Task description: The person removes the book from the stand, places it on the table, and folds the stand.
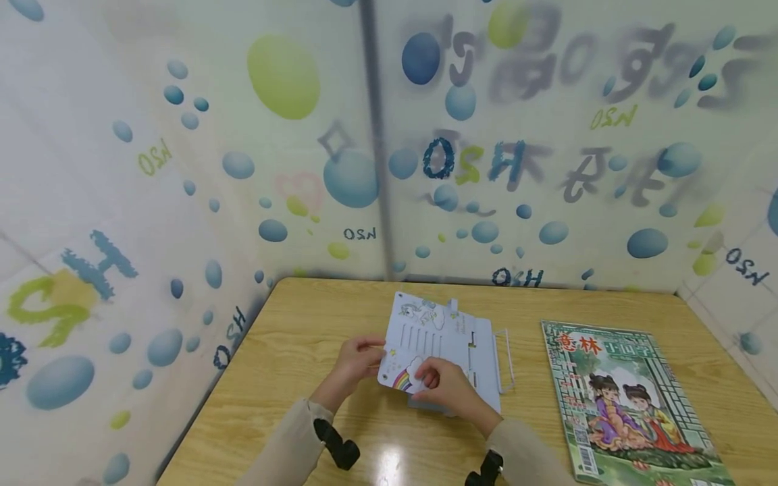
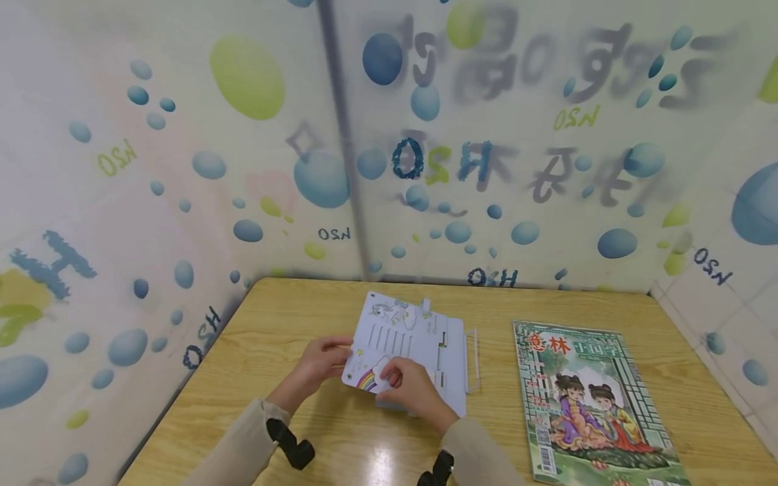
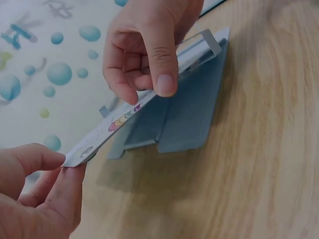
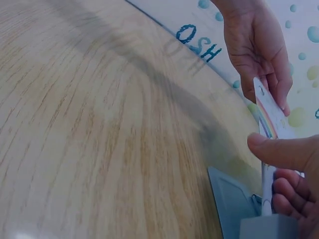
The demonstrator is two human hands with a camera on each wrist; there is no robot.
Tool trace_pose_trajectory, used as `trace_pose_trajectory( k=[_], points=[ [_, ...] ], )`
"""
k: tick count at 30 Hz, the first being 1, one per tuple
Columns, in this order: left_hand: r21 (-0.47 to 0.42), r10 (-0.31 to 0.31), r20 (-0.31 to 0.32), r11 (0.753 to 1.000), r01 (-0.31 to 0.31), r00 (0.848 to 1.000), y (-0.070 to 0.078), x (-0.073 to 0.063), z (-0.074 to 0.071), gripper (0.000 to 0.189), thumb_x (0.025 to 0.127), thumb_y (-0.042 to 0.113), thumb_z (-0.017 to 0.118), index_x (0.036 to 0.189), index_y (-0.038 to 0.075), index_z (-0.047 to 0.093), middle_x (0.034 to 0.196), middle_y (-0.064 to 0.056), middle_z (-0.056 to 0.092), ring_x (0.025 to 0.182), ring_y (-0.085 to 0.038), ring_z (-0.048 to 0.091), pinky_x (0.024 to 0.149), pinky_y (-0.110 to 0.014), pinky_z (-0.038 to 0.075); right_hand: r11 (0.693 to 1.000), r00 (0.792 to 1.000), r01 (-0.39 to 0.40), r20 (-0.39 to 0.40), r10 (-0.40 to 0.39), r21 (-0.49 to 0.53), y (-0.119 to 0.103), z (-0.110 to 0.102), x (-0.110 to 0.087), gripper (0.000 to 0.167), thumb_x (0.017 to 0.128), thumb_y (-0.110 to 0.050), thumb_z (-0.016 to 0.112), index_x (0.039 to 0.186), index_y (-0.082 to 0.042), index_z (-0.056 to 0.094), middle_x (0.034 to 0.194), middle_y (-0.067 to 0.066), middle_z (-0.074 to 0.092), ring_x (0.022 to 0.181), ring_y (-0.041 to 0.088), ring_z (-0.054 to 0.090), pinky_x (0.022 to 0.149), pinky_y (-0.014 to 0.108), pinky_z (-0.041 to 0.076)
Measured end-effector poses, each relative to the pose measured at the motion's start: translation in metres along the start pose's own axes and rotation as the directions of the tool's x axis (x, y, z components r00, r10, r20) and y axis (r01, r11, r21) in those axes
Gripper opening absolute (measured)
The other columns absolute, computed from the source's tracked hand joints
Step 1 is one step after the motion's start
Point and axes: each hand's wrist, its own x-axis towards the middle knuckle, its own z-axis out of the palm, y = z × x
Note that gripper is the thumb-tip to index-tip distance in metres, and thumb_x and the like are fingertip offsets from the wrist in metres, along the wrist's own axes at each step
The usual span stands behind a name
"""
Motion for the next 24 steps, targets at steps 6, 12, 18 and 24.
trace_pose_trajectory(
  k=[6, 12, 18, 24],
  points=[
    [0.024, -0.044, -0.016, 0.999, 0.045, 0.999, -0.018, 0.003, -0.005, 0.035, 0.08, -0.005, 0.059, 0.114, -0.012, 0.054, 0.084, -0.013, 0.06, 0.069, -0.018, 0.06, 0.064, -0.034, 0.053, 0.995, 1.0, -0.003, 0.006, 0.004, -0.096, 0.003, 0.01, 0.004, 0.03, 0.062, -0.01, 0.084, 0.08, -0.008, 0.06, 0.069, -0.003, 0.05, 0.059, 0.007, 0.045, 0.053, 0.021, 0.041],
    [0.04, -0.053, -0.041, 0.998, 0.054, 0.998, -0.033, 0.007, -0.004, 0.035, 0.076, -0.011, 0.062, 0.11, -0.013, 0.055, 0.082, -0.013, 0.061, 0.068, -0.016, 0.059, 0.06, -0.03, 0.052, 0.983, 1.0, -0.004, 0.003, 0.005, -0.186, 0.004, 0.015, 0.005, 0.03, 0.061, -0.01, 0.084, 0.079, -0.009, 0.06, 0.068, -0.003, 0.048, 0.061, 0.008, 0.043, 0.054, 0.022, 0.039],
    [0.107, -0.072, -0.063, 0.991, 0.079, 0.995, -0.043, 0.009, -0.006, 0.039, 0.072, -0.014, 0.065, 0.11, -0.009, 0.059, 0.085, -0.01, 0.06, 0.069, -0.013, 0.056, 0.058, -0.028, 0.05, 0.972, 1.0, -0.012, 0.019, 0.017, -0.234, 0.008, 0.019, 0.007, 0.03, 0.061, -0.013, 0.083, 0.08, -0.011, 0.059, 0.067, -0.005, 0.047, 0.06, 0.007, 0.041, 0.054, 0.023, 0.035],
    [0.126, -0.063, -0.079, 0.989, 0.072, 0.995, -0.044, 0.01, -0.004, 0.04, 0.07, -0.016, 0.065, 0.109, -0.01, 0.059, 0.083, -0.009, 0.058, 0.069, -0.013, 0.053, 0.057, -0.026, 0.049, 0.964, 1.0, -0.01, 0.026, 0.017, -0.264, 0.008, 0.019, 0.007, 0.031, 0.062, -0.015, 0.083, 0.08, -0.012, 0.059, 0.066, -0.005, 0.046, 0.059, 0.008, 0.041, 0.054, 0.023, 0.035]
  ],
)
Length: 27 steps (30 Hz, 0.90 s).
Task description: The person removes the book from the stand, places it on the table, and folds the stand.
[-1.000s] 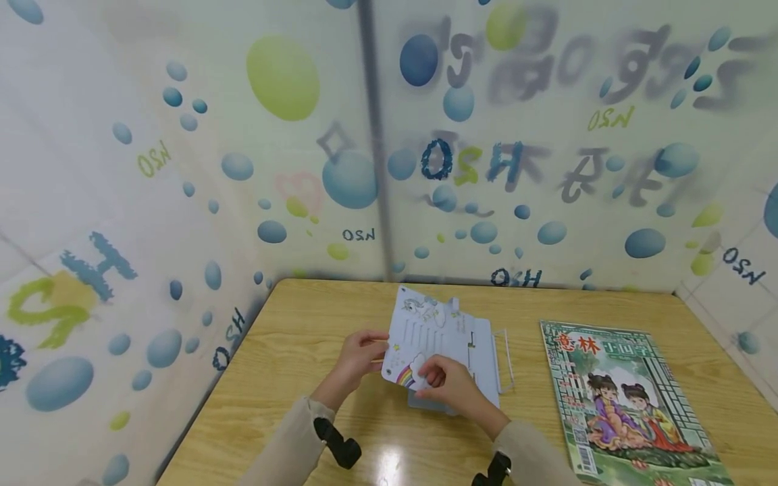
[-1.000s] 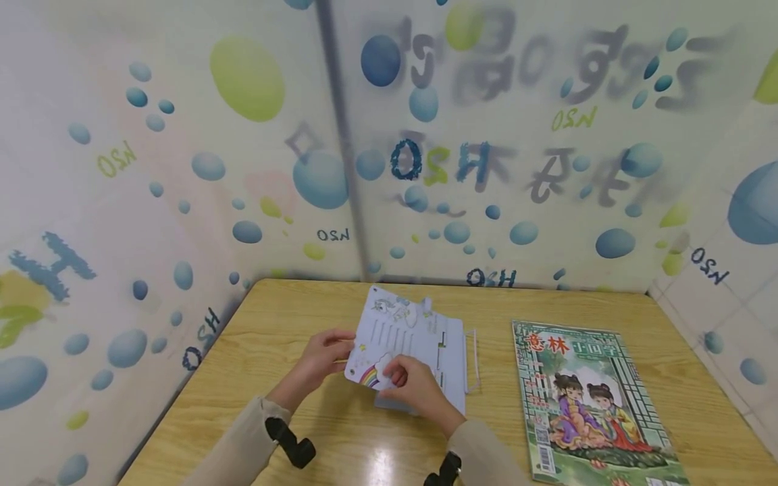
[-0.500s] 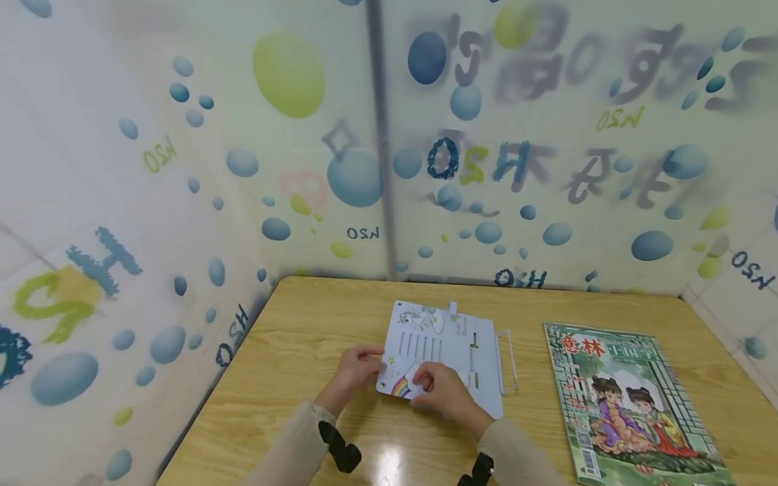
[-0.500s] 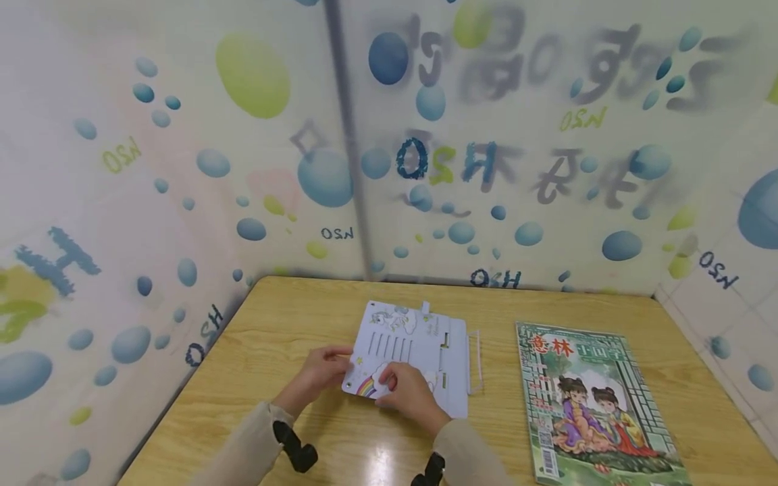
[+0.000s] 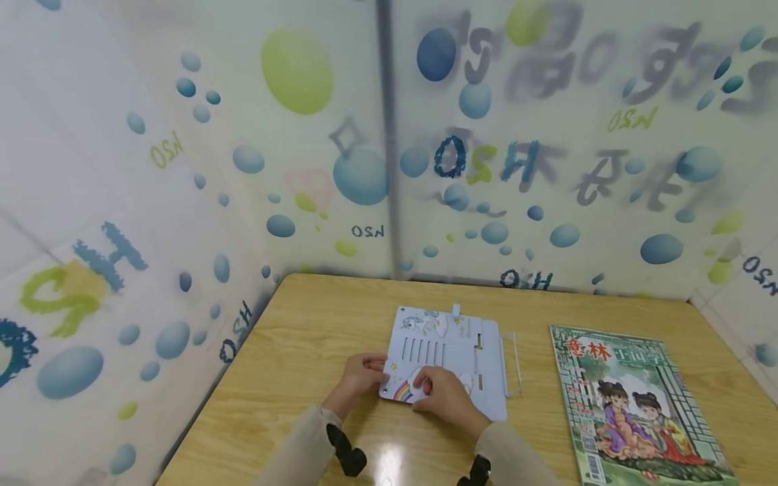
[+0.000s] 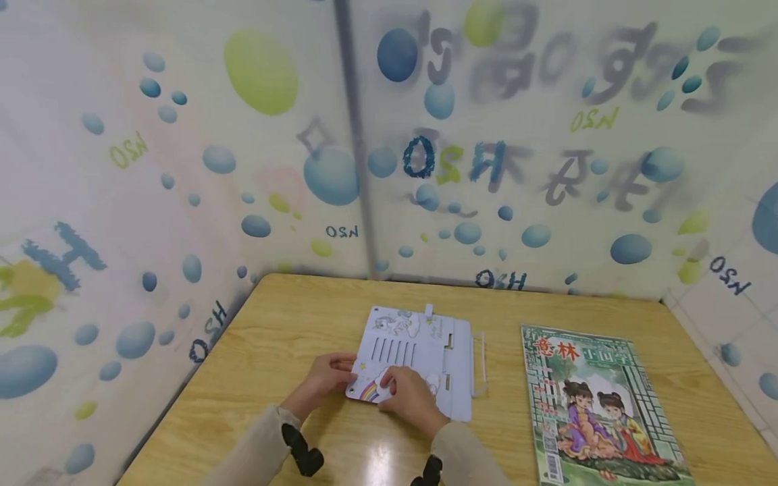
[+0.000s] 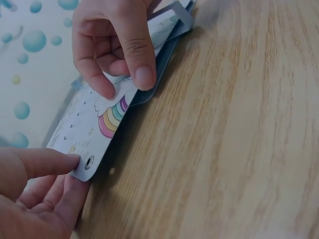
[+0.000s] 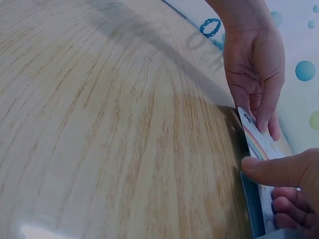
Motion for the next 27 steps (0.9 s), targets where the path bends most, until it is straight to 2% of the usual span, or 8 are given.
trace_pose_trajectory(
  k=[7, 12, 15, 20, 27],
  points=[
    [-0.016, 0.01, -0.061, 1.0, -0.011, 0.998, 0.0, -0.001, 0.005, 0.038, 0.069, -0.019, 0.065, 0.106, -0.011, 0.061, 0.078, -0.007, 0.057, 0.066, -0.011, 0.051, 0.053, -0.022, 0.046, 1.0, 1.0, 0.013, 0.001, -0.013, -0.005, -0.001, -0.001, 0.0, 0.028, 0.064, -0.014, 0.082, 0.081, -0.012, 0.06, 0.067, -0.004, 0.047, 0.06, 0.007, 0.041, 0.054, 0.023, 0.035],
    [0.004, 0.025, -0.08, 1.0, -0.025, 0.996, -0.001, -0.005, 0.005, 0.038, 0.069, -0.018, 0.064, 0.106, -0.012, 0.06, 0.08, -0.011, 0.058, 0.067, -0.012, 0.051, 0.053, -0.021, 0.045, 0.992, 1.0, 0.006, 0.002, -0.006, 0.128, -0.004, -0.006, -0.001, 0.017, 0.073, -0.004, 0.074, 0.085, -0.005, 0.062, 0.07, -0.002, 0.053, 0.063, 0.009, 0.048, 0.055, 0.022, 0.042],
    [0.015, 0.013, -0.089, 1.0, -0.011, 0.996, -0.001, -0.004, 0.005, 0.039, 0.069, -0.018, 0.064, 0.106, -0.011, 0.06, 0.081, -0.011, 0.058, 0.068, -0.013, 0.051, 0.054, -0.023, 0.045, 0.986, 1.0, -0.002, 0.003, 0.001, 0.167, -0.003, -0.013, -0.004, 0.014, 0.077, -0.002, 0.07, 0.088, -0.004, 0.062, 0.072, -0.002, 0.057, 0.066, 0.011, 0.052, 0.057, 0.023, 0.045],
    [0.037, 0.029, -0.068, 0.999, -0.027, 0.997, -0.002, 0.0, 0.004, 0.038, 0.069, -0.017, 0.066, 0.106, -0.009, 0.061, 0.082, -0.01, 0.058, 0.071, -0.015, 0.052, 0.056, -0.023, 0.046, 0.99, 1.0, 0.003, 0.003, -0.004, 0.143, 0.0, -0.035, -0.013, 0.013, 0.08, -0.003, 0.068, 0.092, -0.003, 0.063, 0.076, -0.003, 0.058, 0.071, 0.013, 0.054, 0.062, 0.024, 0.047],
    [0.047, 0.019, -0.013, 0.999, -0.018, 1.0, -0.006, 0.003, 0.001, 0.038, 0.072, -0.014, 0.066, 0.108, -0.007, 0.059, 0.085, -0.012, 0.059, 0.072, -0.016, 0.055, 0.058, -0.025, 0.048, 0.999, 0.998, 0.003, -0.059, 0.0, 0.053, 0.008, -0.076, -0.033, 0.015, 0.082, -0.006, 0.067, 0.096, -0.004, 0.063, 0.078, -0.003, 0.059, 0.072, 0.013, 0.055, 0.063, 0.025, 0.048]
  ],
)
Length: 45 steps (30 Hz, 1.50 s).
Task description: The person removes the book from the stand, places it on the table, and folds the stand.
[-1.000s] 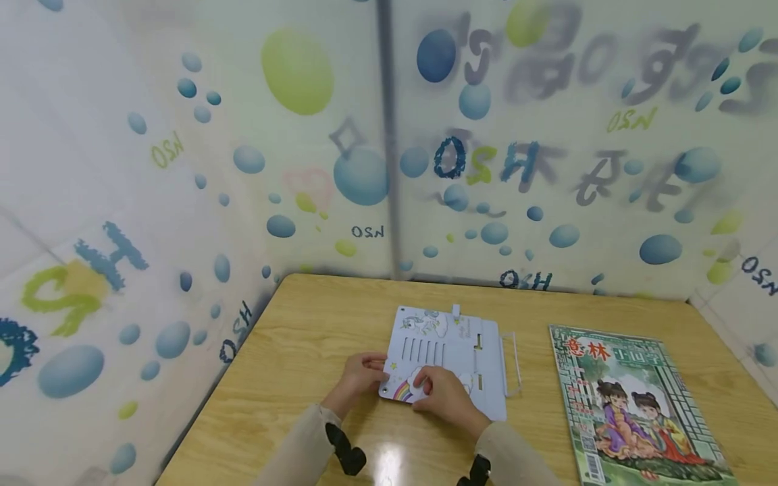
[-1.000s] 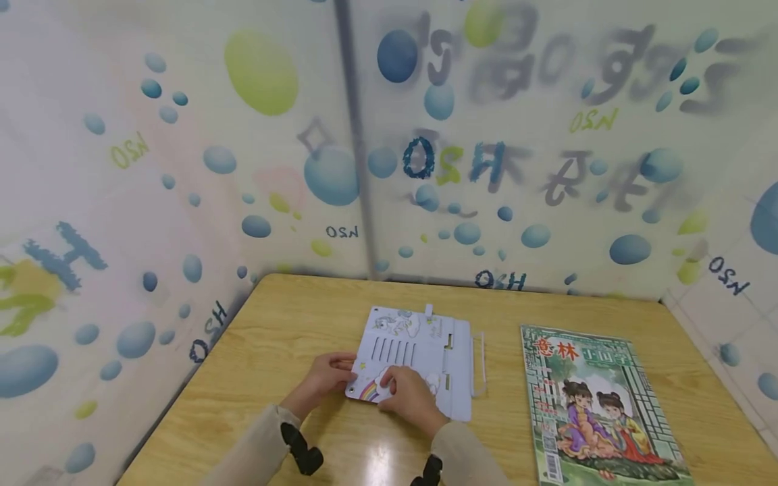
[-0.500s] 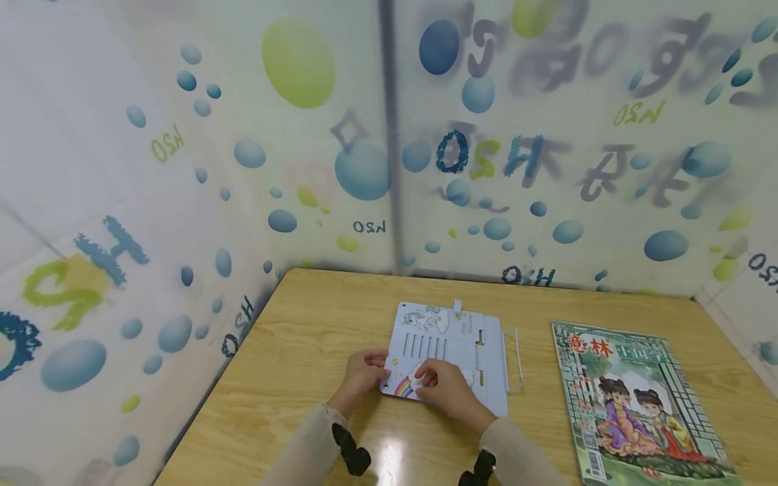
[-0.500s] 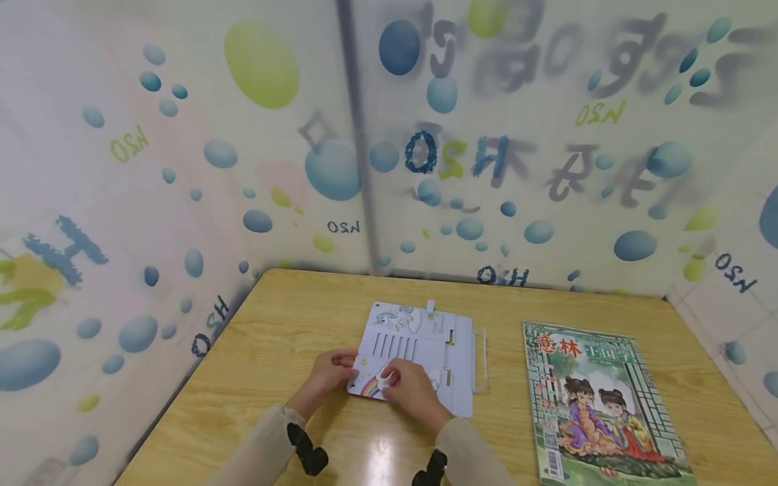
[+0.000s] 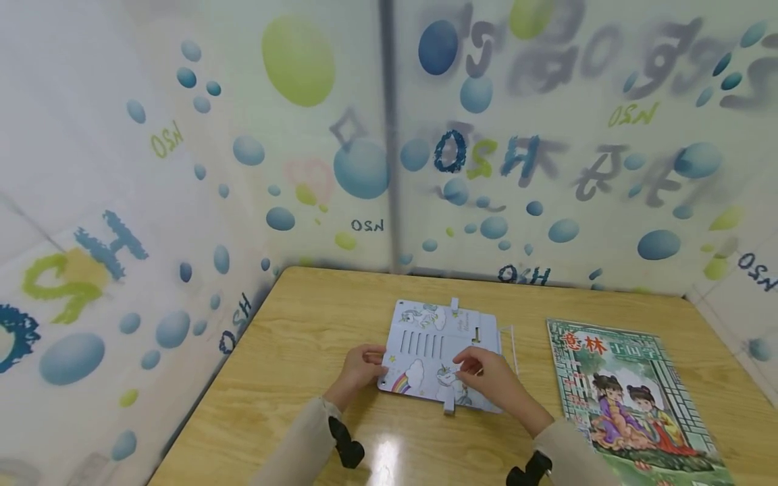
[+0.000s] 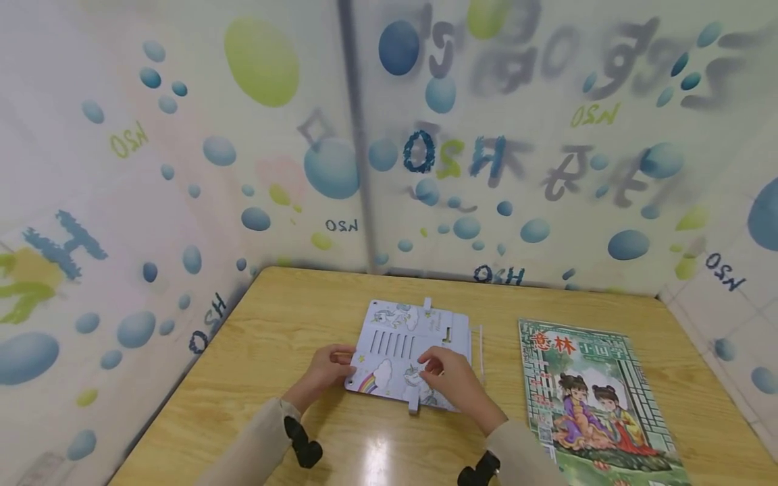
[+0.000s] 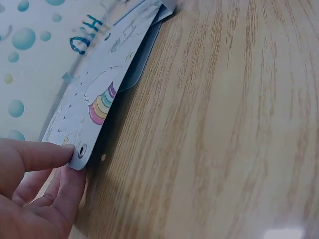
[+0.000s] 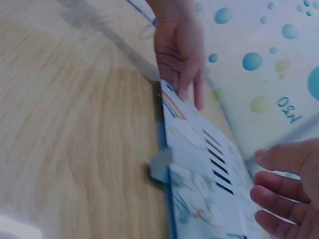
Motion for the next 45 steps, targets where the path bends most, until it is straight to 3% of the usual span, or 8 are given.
trace_pose_trajectory(
  k=[8, 14, 21, 31, 38, 45],
  points=[
    [0.013, 0.005, 0.057, 1.0, -0.006, 0.998, -0.001, -0.001, -0.003, 0.036, 0.076, -0.011, 0.066, 0.111, -0.006, 0.057, 0.09, -0.015, 0.058, 0.075, -0.018, 0.056, 0.061, -0.028, 0.05, 0.993, 0.983, -0.113, -0.147, 0.106, -0.041, 0.02, -0.049, -0.026, 0.019, 0.083, -0.005, 0.066, 0.102, -0.002, 0.063, 0.082, 0.0, 0.061, 0.075, 0.015, 0.058, 0.065, 0.026, 0.048],
    [0.004, 0.009, 0.06, 1.0, -0.009, 0.998, 0.0, -0.002, -0.004, 0.036, 0.076, -0.011, 0.065, 0.111, -0.007, 0.056, 0.086, -0.014, 0.057, 0.073, -0.018, 0.056, 0.06, -0.027, 0.05, 0.986, 0.969, -0.157, -0.201, 0.142, -0.06, 0.036, -0.067, -0.043, 0.022, 0.084, -0.008, 0.066, 0.104, 0.0, 0.062, 0.085, 0.003, 0.063, 0.075, 0.016, 0.059, 0.063, 0.026, 0.049],
    [0.023, 0.002, 0.057, 1.0, -0.003, 0.998, 0.001, -0.002, -0.004, 0.035, 0.076, -0.011, 0.066, 0.11, -0.005, 0.057, 0.088, -0.015, 0.057, 0.074, -0.019, 0.056, 0.06, -0.028, 0.05, 0.98, 0.958, -0.193, -0.226, 0.177, -0.049, 0.054, -0.063, -0.049, 0.023, 0.08, -0.009, 0.07, 0.099, 0.002, 0.064, 0.082, 0.005, 0.065, 0.071, 0.013, 0.06, 0.062, 0.023, 0.049],
    [0.027, -0.016, 0.059, 1.0, 0.015, 0.998, 0.001, -0.001, -0.004, 0.036, 0.075, -0.01, 0.067, 0.11, -0.004, 0.057, 0.089, -0.015, 0.058, 0.074, -0.019, 0.057, 0.06, -0.028, 0.05, 0.944, 0.924, -0.326, -0.199, 0.328, 0.04, 0.06, -0.05, -0.051, 0.019, 0.084, -0.017, 0.068, 0.093, -0.001, 0.071, 0.092, 0.012, 0.067, 0.081, 0.018, 0.061, 0.065, 0.025, 0.049],
    [0.027, -0.02, 0.051, 0.999, 0.018, 0.999, 0.002, -0.001, -0.003, 0.037, 0.074, -0.012, 0.067, 0.109, -0.005, 0.057, 0.086, -0.015, 0.059, 0.071, -0.019, 0.057, 0.059, -0.029, 0.05, 0.944, 0.91, -0.327, -0.255, 0.328, 0.047, 0.063, -0.042, -0.047, 0.012, 0.082, -0.01, 0.068, 0.088, 0.0, 0.069, 0.085, 0.009, 0.066, 0.076, 0.014, 0.057, 0.067, 0.024, 0.046],
    [0.016, -0.006, 0.055, 1.0, 0.005, 0.998, 0.001, 0.0, -0.003, 0.038, 0.073, -0.013, 0.068, 0.109, -0.007, 0.057, 0.084, -0.014, 0.059, 0.069, -0.018, 0.057, 0.058, -0.028, 0.05, 0.928, 0.879, -0.371, -0.307, 0.366, 0.045, 0.064, -0.034, -0.045, 0.013, 0.082, -0.011, 0.067, 0.087, 0.001, 0.067, 0.082, 0.007, 0.065, 0.072, 0.013, 0.055, 0.064, 0.024, 0.045]
  ],
)
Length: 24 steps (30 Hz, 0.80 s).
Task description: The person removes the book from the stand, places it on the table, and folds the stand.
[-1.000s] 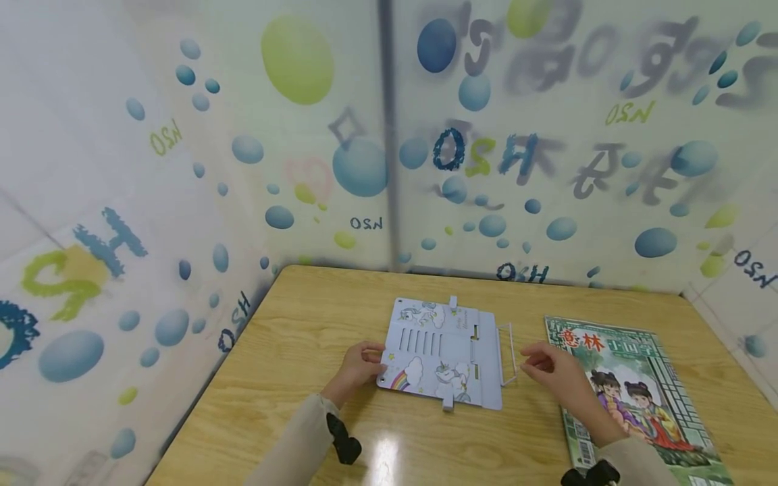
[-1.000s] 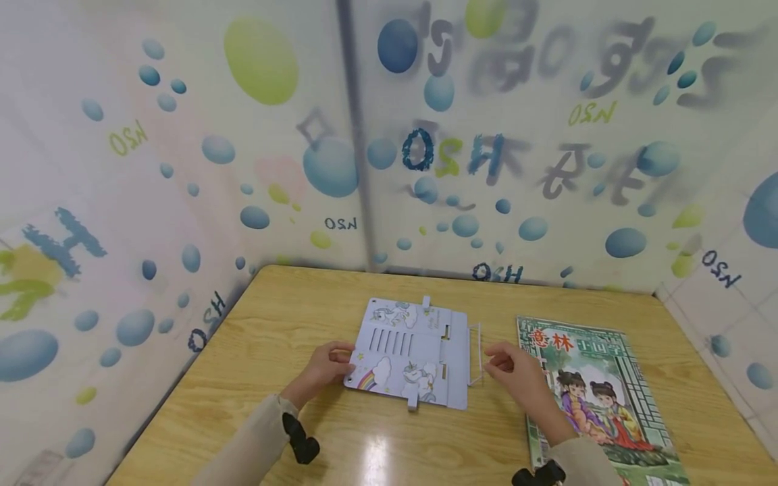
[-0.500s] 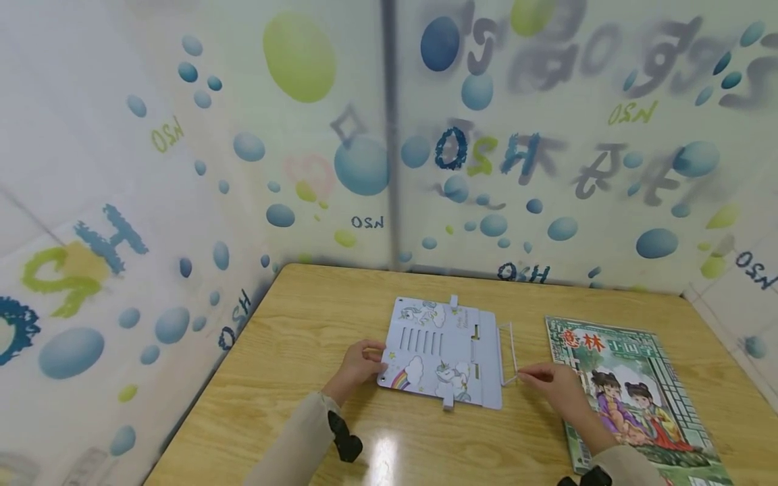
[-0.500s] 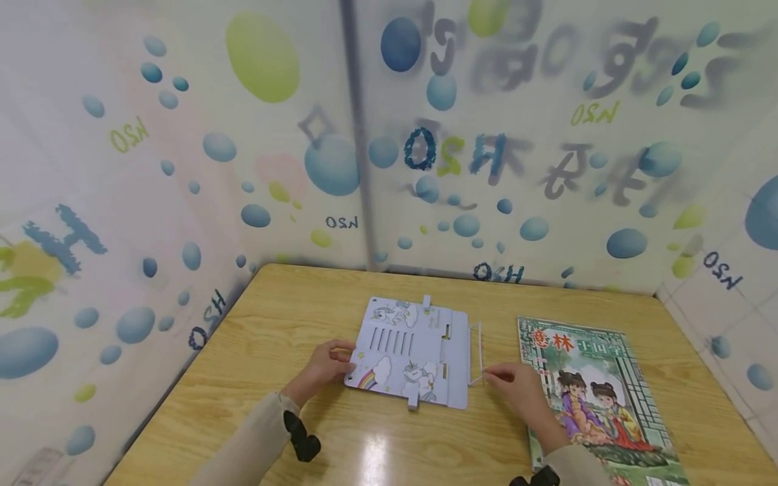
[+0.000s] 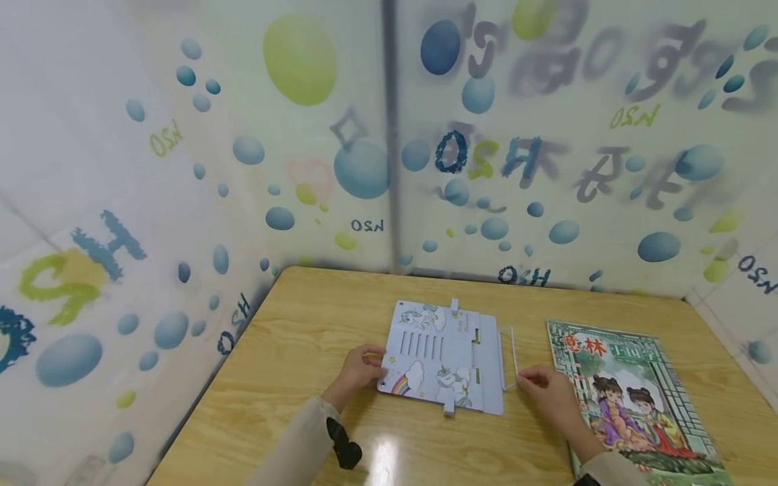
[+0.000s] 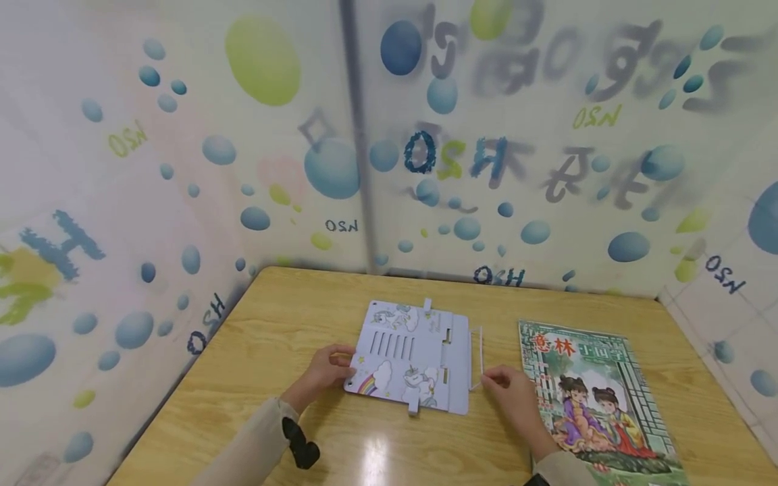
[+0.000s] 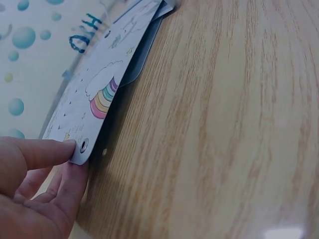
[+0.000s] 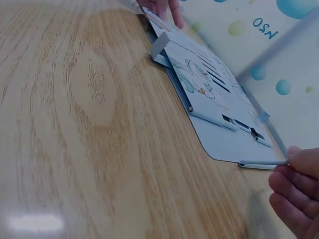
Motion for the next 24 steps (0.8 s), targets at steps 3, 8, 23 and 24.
trace_pose_trajectory(
  k=[3, 8, 23, 24],
  points=[
    [0.001, -0.011, -0.001, 1.0, 0.011, 1.0, -0.001, -0.001, 0.0, 0.038, 0.073, -0.013, 0.067, 0.109, -0.006, 0.057, 0.083, -0.014, 0.059, 0.069, -0.018, 0.056, 0.058, -0.028, 0.05, 1.0, 1.0, -0.005, -0.001, 0.005, 0.012, 0.001, 0.003, 0.001, 0.013, 0.083, -0.01, 0.067, 0.087, 0.003, 0.066, 0.081, 0.007, 0.065, 0.071, 0.013, 0.055, 0.063, 0.023, 0.045],
    [0.004, -0.03, -0.006, 1.0, 0.03, 1.0, 0.001, 0.0, 0.0, 0.037, 0.074, -0.012, 0.067, 0.108, -0.005, 0.056, 0.084, -0.014, 0.058, 0.069, -0.018, 0.057, 0.058, -0.029, 0.05, 1.0, 1.0, 0.024, -0.017, -0.024, 0.0, 0.002, 0.006, 0.006, 0.014, 0.083, -0.01, 0.067, 0.087, 0.003, 0.067, 0.079, 0.006, 0.064, 0.07, 0.015, 0.055, 0.062, 0.023, 0.045],
    [-0.003, -0.011, -0.027, 1.0, 0.011, 1.0, 0.002, 0.001, 0.003, 0.036, 0.073, -0.015, 0.067, 0.106, -0.006, 0.057, 0.079, -0.012, 0.058, 0.065, -0.017, 0.055, 0.055, -0.026, 0.049, 0.995, 0.995, 0.1, 0.023, -0.1, -0.009, -0.008, 0.009, 0.009, 0.007, 0.081, -0.005, 0.069, 0.083, 0.001, 0.067, 0.072, 0.003, 0.063, 0.065, 0.012, 0.055, 0.06, 0.024, 0.046],
    [-0.009, -0.017, -0.03, 1.0, 0.017, 0.999, 0.001, 0.001, 0.003, 0.036, 0.073, -0.015, 0.067, 0.106, -0.006, 0.057, 0.078, -0.012, 0.057, 0.065, -0.017, 0.055, 0.054, -0.026, 0.049, 0.995, 0.995, 0.101, 0.024, -0.101, -0.011, -0.009, 0.009, 0.009, 0.007, 0.081, -0.005, 0.069, 0.083, 0.001, 0.067, 0.072, 0.003, 0.063, 0.065, 0.012, 0.055, 0.06, 0.024, 0.045]
  ],
)
